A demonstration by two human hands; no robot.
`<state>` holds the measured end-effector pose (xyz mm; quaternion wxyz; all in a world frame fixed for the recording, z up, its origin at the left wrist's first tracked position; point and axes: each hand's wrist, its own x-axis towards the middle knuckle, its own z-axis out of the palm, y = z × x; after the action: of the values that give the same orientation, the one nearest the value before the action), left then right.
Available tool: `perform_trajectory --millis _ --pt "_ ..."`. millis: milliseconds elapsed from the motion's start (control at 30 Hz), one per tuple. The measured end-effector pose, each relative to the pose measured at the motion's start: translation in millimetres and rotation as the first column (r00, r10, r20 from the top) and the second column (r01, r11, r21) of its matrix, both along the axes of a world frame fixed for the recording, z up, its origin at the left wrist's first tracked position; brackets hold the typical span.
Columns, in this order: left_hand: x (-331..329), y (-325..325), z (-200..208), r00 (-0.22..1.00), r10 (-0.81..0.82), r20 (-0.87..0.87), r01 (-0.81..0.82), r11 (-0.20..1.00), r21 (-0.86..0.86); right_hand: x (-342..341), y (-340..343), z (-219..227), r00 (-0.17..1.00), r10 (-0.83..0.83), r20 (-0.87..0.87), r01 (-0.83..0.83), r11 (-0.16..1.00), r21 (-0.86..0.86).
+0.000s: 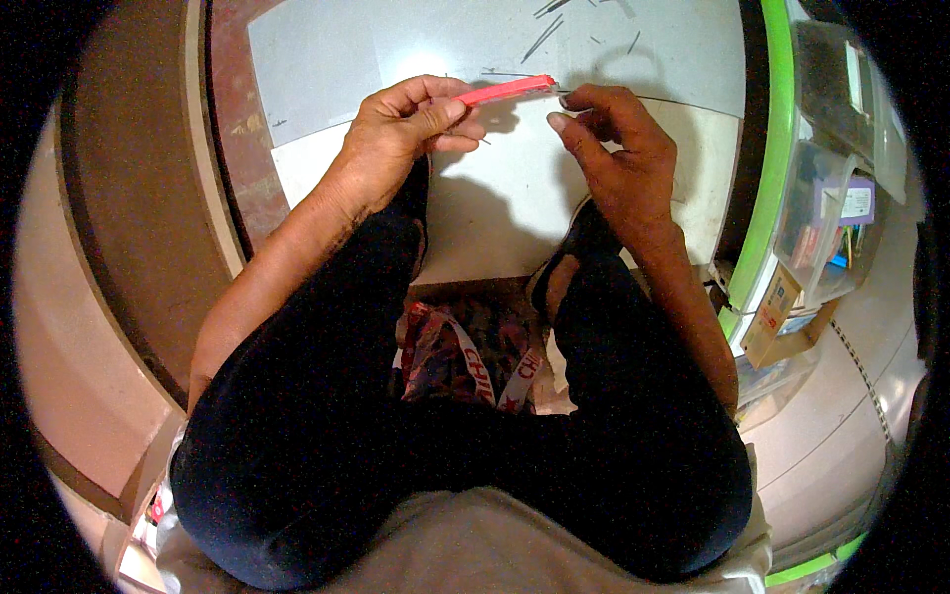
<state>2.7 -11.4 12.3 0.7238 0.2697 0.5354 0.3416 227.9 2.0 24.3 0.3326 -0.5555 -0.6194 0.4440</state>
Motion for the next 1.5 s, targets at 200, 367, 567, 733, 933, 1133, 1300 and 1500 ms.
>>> perform_trajectory --millis 200,367,567,733,933,1133,1300,1500 --pt "0.4 -1.0 -3.9 1.000 0.001 0.021 -0.001 1.000 -0.008 0.1 -2.1 4.0 0.997 0.037 0.069 -0.041 0.998 0.055" --pt "1.8 -0.8 -2.9 0.889 -0.184 -0.420 0.315 0.910 0.268 -0.3 -1.6 -4.8 0.998 -0.055 -0.012 0.053 0.989 -0.135" --pt "9.2 6.4 10.4 0.588 -0.111 -0.801 0.698 0.570 0.433 -8.9 -7.7 -4.8 0.954 -0.195 -0.226 0.067 0.877 -0.475" --pt "12.2 9.1 7.4 0.581 -0.092 -0.808 0.728 0.503 0.466 -20.0 -3.6 7.2 0.938 -0.160 -0.308 -0.033 0.842 -0.538" --pt "10.3 11.1 2.6 0.626 -0.019 -0.780 0.710 0.427 0.559 -22.6 -3.7 6.3 0.964 -0.079 -0.255 -0.046 0.892 -0.450" --pt "4.7 8.4 3.8 0.545 -0.090 -0.834 0.758 0.478 0.444 -26.1 -5.9 -4.2 0.962 0.074 -0.261 -0.122 0.977 -0.175" --pt "0.5 10.0 2.7 0.544 -0.167 -0.822 0.752 0.531 0.390 -24.6 -2.6 0.8 0.985 0.173 -0.018 -0.173 0.985 0.002" --pt "6.5 15.1 5.5 0.637 -0.150 -0.756 0.663 0.608 0.438 -23.5 -0.9 0.2 0.941 0.248 0.230 -0.282 0.950 0.132"
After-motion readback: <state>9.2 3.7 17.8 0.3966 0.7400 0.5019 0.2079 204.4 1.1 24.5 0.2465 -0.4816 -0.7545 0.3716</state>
